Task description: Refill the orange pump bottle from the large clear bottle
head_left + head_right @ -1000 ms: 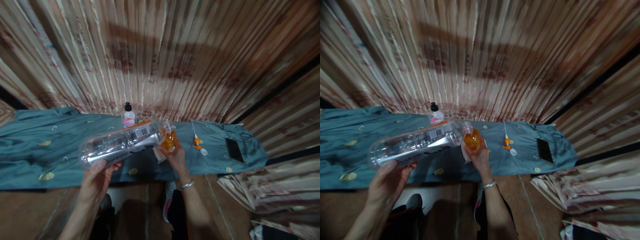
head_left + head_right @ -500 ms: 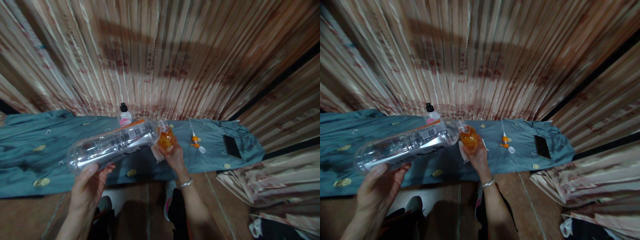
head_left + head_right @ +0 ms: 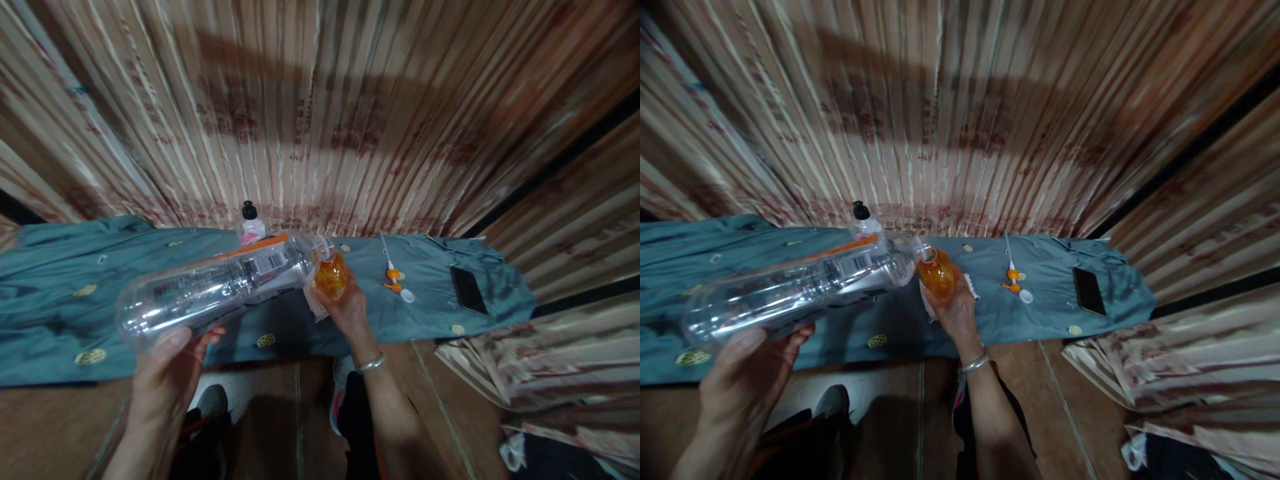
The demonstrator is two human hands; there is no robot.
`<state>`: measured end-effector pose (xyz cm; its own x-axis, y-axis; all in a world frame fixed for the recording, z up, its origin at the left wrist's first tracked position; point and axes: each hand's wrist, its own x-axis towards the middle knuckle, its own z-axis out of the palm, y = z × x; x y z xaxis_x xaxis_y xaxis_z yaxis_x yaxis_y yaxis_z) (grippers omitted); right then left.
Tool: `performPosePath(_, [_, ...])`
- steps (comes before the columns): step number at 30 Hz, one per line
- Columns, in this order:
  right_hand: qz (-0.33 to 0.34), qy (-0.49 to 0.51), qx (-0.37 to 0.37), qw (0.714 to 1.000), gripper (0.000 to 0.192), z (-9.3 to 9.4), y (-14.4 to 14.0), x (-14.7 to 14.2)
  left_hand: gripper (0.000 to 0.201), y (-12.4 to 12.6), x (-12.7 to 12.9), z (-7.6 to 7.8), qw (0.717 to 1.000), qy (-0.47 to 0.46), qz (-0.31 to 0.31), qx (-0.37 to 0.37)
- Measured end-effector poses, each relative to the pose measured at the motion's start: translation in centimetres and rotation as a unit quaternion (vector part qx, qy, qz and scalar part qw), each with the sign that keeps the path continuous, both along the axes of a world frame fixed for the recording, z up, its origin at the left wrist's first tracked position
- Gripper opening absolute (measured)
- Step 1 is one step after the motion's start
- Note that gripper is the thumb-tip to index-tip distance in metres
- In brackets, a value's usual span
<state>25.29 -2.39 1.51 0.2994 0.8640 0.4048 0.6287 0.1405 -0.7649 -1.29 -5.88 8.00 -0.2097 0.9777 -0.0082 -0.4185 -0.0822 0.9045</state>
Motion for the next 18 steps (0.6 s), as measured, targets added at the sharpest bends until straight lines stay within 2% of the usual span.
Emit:
performPosePath(9, [-0.012, -0.015, -0.003, 1.0, 0.065, -0.2, 0.0, -0.2, 0.03, -0.1, 1.2, 1.9, 0.998, 0.022, 0.045, 0.023])
performPosePath(18, [-0.027, -0.031, -0.003, 0.999, 0.074, -0.6, 0.0, -0.1, 0.028, -0.1, -0.4, 0.0, 1.0, 0.011, -0.008, 0.016])
